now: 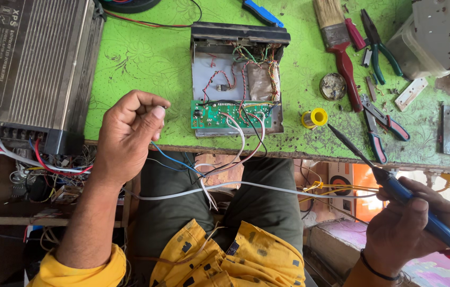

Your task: The person strips and twists white wires, then uses a soldering iron to attach them to a green circuit board inside a small metal enclosure. They repeatedly heat and apply solder to multiple connection points while holding the board steady.

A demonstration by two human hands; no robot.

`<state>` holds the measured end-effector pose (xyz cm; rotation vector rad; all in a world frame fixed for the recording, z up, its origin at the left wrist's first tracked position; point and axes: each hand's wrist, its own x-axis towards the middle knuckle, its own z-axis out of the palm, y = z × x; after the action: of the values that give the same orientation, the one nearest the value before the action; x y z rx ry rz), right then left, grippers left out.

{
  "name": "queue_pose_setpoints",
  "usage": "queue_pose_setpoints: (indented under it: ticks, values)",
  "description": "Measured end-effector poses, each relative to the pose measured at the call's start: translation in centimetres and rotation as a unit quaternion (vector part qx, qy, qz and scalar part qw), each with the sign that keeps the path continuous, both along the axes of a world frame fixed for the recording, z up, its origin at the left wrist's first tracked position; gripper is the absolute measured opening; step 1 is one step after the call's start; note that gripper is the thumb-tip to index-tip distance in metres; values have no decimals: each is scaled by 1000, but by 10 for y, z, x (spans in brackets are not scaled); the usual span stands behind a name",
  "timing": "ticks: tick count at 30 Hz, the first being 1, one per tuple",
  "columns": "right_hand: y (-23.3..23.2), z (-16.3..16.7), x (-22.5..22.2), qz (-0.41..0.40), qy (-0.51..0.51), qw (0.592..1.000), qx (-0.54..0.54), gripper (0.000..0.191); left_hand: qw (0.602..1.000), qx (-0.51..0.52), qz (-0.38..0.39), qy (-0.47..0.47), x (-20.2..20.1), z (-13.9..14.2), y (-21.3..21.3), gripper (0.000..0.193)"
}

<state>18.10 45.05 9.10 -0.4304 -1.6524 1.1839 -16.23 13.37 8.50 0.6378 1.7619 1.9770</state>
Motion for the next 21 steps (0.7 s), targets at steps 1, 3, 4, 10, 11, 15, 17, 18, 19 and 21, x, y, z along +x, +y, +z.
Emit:
queue_pose_setpoints:
  ticks: [1, 3, 4, 10, 11, 15, 17, 18, 19, 21]
  values:
    - [0, 0, 0, 0, -2, 1000, 3, 30, 1000, 3, 1, -4, 0, 1, 0, 13]
    - [1, -1, -1, -2, -7, 1000, 12, 31, 1000, 16, -13, -12, 0, 4, 1, 14]
    - [2, -1, -1, -5, -10, 1000, 17, 30, 999, 22, -20, -16, 0, 6, 2, 15]
    - [7, 4, -8, -33, -49, 995, 76, 29, 996, -81, -36, 31, 3, 15, 8, 18]
    - [6, 5, -11, -28, -57, 994, 88, 29, 993, -96, -30, 59, 2, 16, 5, 17]
    - [0, 22, -20, 23, -119, 979, 162, 30, 983, -125, 2, 135, 3, 20, 7, 16]
    - [-12, 32, -28, 85, -151, 968, 184, 31, 982, -124, 23, 137, 7, 21, 12, 15]
    - [-18, 38, -34, 119, -167, 960, 190, 31, 983, -126, 33, 126, 8, 21, 15, 15]
    - [-24, 44, -41, 158, -191, 948, 201, 32, 984, -127, 42, 116, 10, 21, 18, 14]
    - [-38, 55, -56, 225, -239, 920, 216, 33, 977, -146, 54, 148, 10, 19, 21, 14]
